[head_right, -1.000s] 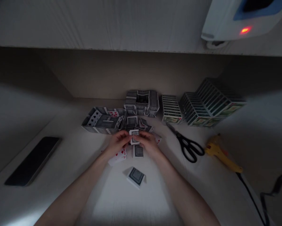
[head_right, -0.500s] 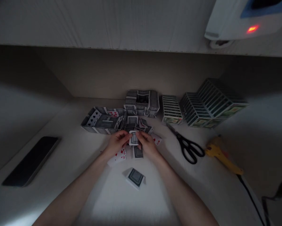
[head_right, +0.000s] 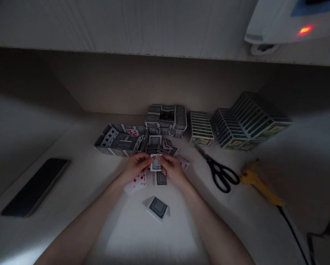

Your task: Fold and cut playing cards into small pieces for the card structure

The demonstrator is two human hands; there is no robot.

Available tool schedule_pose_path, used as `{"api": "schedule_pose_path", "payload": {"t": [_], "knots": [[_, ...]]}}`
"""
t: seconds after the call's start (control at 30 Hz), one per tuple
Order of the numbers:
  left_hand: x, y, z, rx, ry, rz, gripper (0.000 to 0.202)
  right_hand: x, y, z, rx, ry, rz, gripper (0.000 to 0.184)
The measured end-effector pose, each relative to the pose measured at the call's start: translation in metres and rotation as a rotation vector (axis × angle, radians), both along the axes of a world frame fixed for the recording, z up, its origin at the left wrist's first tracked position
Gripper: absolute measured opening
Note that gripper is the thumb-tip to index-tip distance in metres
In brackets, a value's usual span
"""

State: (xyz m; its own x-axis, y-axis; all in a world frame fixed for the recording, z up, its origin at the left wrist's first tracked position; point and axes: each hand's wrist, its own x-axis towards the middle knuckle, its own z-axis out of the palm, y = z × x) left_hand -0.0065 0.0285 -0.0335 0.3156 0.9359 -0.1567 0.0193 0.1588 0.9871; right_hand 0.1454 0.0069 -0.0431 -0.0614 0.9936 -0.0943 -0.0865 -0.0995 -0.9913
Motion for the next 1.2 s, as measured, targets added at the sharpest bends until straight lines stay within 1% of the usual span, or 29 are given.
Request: {"api": "schedule_pose_path", "payload": {"t": [0.4, 0.57, 0.77, 1.0, 1.07, 1.2], "knots": [[0.0, -0.002, 0.003, -0.026, -0.008, -0.008, 0.031, 0.0, 0.001, -0.005, -0.001, -0.011, 0.01, 0.033], [0.0, -0.002, 0.004, -0.035, -0.023, 0.007, 0.032, 0.0, 0.001, -0.004, 0.002, -0.022, 0.015, 0.035], [0.0, -0.003, 0.006, -0.048, -0.039, 0.028, 0.033, 0.0, 0.001, -0.007, 0.006, -0.002, 0.016, 0.035], [0.001, -0.004, 0.005, -0.062, -0.077, 0.075, 0.028, -0.004, -0.004, 0.007, 0.026, -0.015, 0.011, 0.033], [0.001, -0.002, 0.004, -0.055, -0.094, 0.088, 0.028, -0.004, -0.006, 0.009, 0.024, -0.027, 0.04, 0.034], [0.001, -0.001, 0.002, -0.066, -0.089, 0.094, 0.029, -0.003, -0.006, 0.008, -0.014, -0.011, 0.182, 0.033]]}}
